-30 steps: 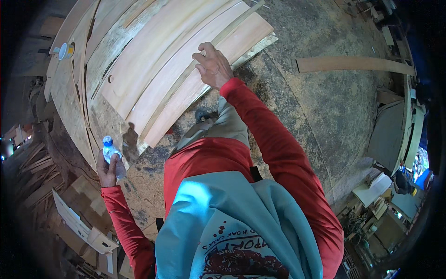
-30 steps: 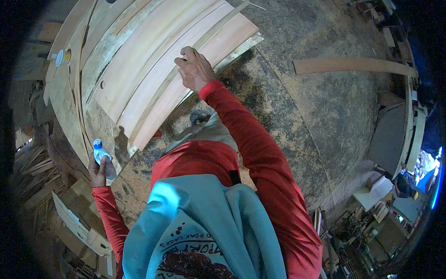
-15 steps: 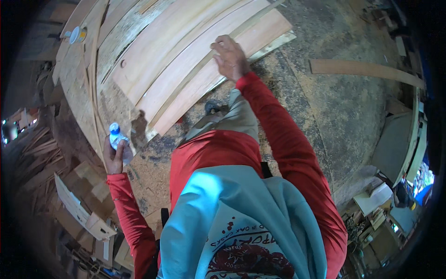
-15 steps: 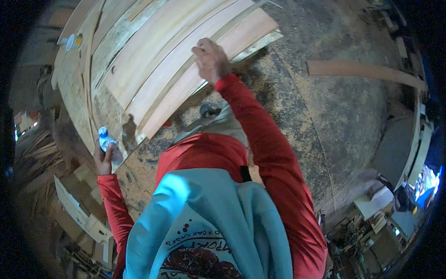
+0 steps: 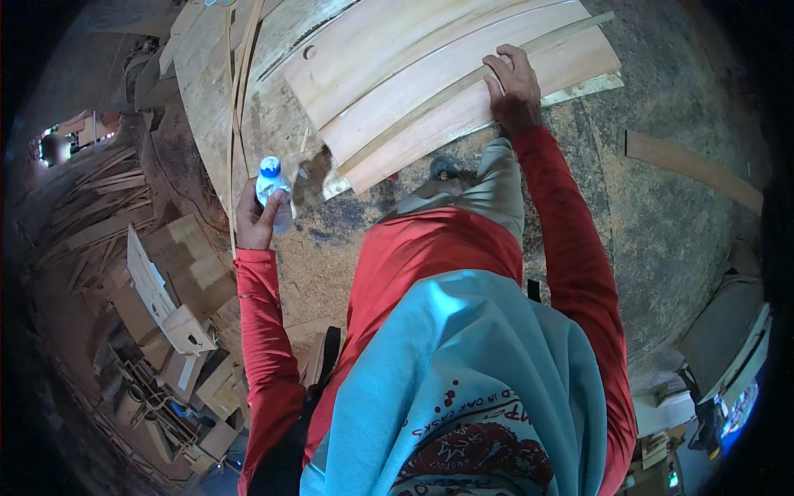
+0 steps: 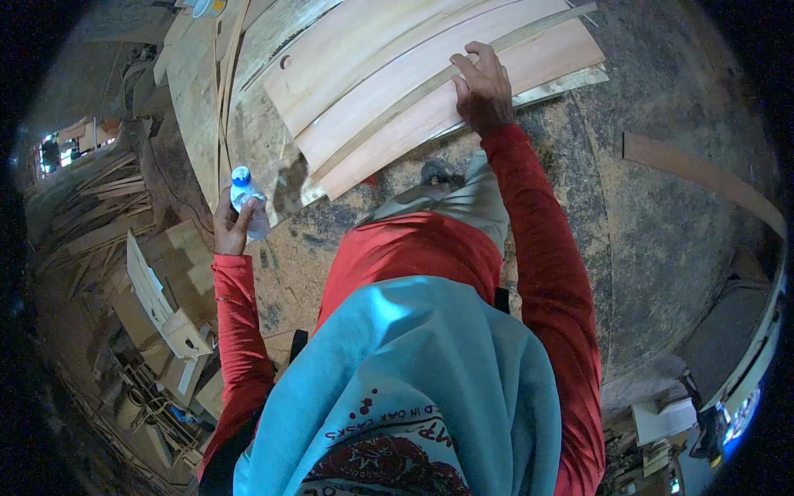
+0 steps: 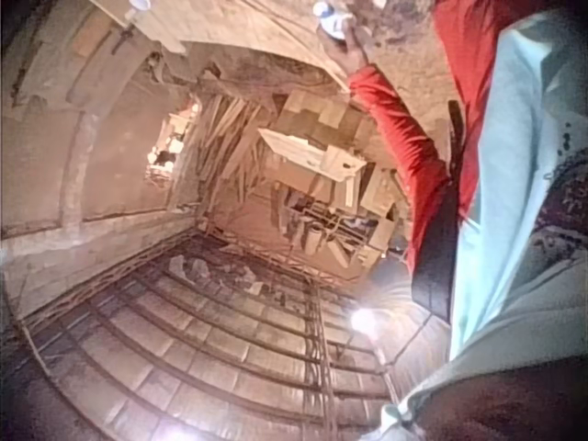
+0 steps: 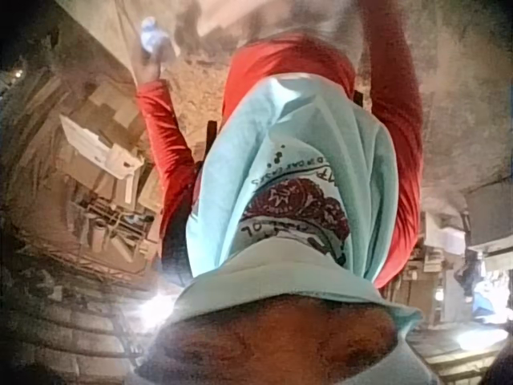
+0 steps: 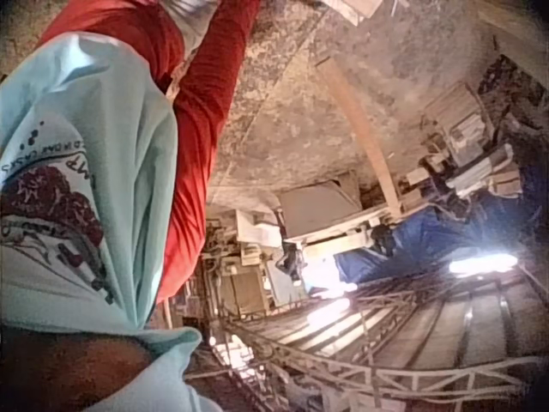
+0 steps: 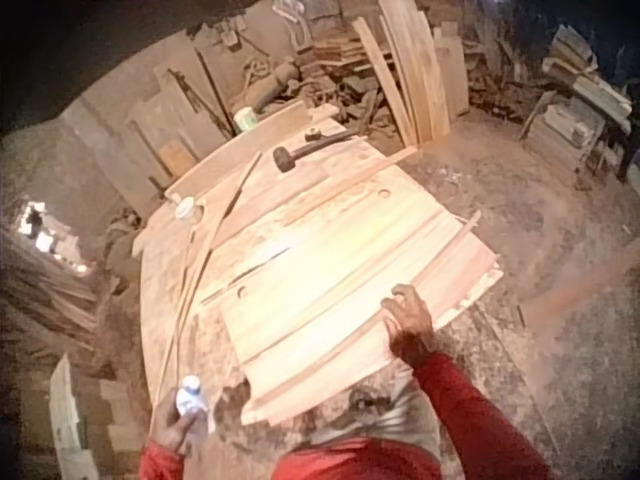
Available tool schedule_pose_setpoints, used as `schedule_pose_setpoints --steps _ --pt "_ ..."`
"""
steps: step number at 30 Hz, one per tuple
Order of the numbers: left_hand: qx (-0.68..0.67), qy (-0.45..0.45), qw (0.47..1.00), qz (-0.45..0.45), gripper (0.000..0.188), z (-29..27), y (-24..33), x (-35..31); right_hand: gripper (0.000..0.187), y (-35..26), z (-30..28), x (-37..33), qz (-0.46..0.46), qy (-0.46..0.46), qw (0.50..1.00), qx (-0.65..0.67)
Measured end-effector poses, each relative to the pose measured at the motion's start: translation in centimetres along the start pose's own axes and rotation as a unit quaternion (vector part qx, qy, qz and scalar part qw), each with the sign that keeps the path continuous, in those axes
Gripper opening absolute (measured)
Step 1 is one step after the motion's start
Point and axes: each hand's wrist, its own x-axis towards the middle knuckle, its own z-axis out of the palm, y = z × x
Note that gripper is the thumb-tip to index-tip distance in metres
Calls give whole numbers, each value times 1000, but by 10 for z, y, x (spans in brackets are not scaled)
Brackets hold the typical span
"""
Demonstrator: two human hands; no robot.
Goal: Applying glue to wood strips and measuring them on a board for assembly.
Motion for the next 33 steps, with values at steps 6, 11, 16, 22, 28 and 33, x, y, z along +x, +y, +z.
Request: schedule_pose_setpoints --steps 6,11,16,22,28,33 --pt "6 -5 1000 -9 30 2 -7 2 35 -4 -6 0 6 3 1000 -5" --pt "-25 -2 1000 -5 31 -2 -13 0 35 -6 2 -1 -8 25 1000 -6" --pt "1 0 1000 3 28 -2 -5 0 34 -9 2 -1 -5 17 1000 -4" --pt "2 -6 1000 17 31 4 -13 7 36 0 -4 -7 14 21 1000 -2" --pt "-16 -3 1000 5 31 3 3 -1 38 -5 0 -4 27 5 999 27" --pt "-9 -1 1000 15 29 5 -7 5 39 -9 -4 -3 17 17 999 32"
